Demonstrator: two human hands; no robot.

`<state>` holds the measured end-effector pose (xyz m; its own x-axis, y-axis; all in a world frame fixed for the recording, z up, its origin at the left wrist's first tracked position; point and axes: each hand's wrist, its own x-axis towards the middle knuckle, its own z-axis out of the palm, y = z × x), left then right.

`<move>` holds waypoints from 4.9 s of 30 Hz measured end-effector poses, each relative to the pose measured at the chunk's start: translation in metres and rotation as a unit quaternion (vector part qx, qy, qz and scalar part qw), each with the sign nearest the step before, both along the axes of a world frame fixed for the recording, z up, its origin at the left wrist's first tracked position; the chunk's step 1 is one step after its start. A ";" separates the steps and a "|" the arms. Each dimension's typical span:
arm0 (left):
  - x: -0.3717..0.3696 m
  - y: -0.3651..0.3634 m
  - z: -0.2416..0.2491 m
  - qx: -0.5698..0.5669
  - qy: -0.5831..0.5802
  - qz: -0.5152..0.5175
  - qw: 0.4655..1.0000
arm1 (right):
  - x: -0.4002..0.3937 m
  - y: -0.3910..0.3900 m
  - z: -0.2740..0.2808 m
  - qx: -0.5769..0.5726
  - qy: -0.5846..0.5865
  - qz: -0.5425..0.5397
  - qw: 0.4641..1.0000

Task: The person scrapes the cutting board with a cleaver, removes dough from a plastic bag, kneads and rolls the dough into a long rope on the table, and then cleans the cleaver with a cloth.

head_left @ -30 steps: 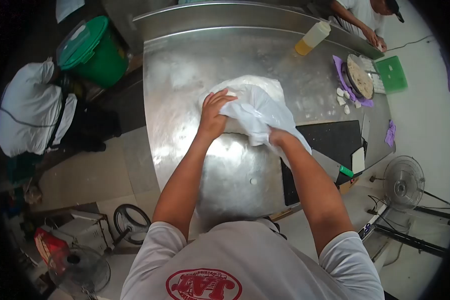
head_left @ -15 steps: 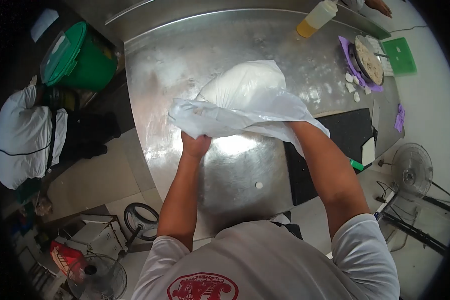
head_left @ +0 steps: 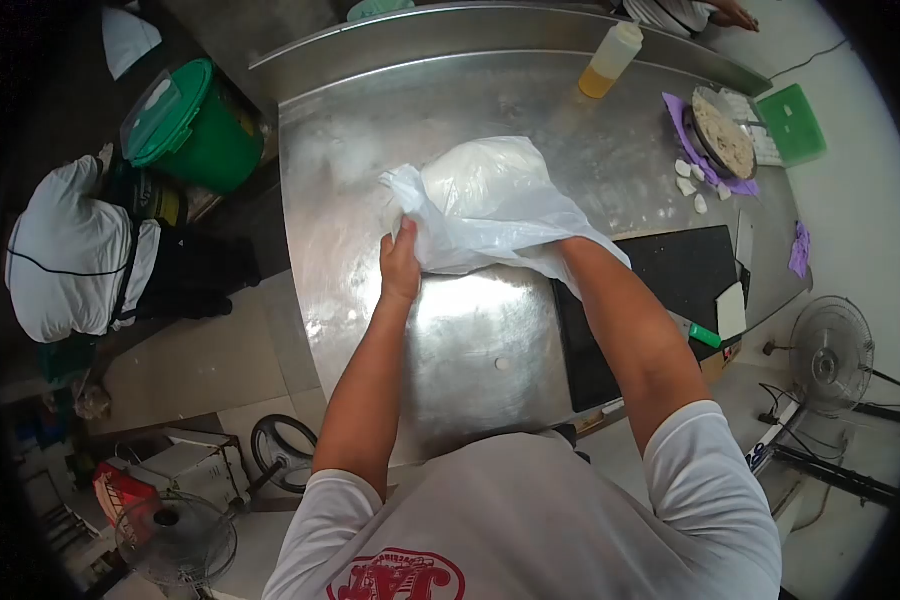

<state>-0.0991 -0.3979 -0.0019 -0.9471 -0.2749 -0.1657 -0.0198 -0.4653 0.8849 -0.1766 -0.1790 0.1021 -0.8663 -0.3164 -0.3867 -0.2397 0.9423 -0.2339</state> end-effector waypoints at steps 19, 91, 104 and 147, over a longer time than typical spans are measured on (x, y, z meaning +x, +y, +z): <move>0.005 0.008 0.010 -0.038 0.040 -0.112 0.992 | 0.022 -0.052 -0.042 0.082 0.079 0.028 0.993; 0.028 0.063 0.026 -0.709 0.005 -0.181 0.682 | 0.041 -0.010 -0.107 -0.260 0.081 0.056 0.960; -0.030 -0.026 -0.016 -0.077 -0.145 -0.165 0.973 | 0.229 0.005 -0.019 -0.332 0.330 0.062 0.881; 0.105 -0.003 -0.059 0.145 -0.035 -0.001 0.989 | 0.037 -0.053 -0.052 -0.358 -0.204 -0.156 0.898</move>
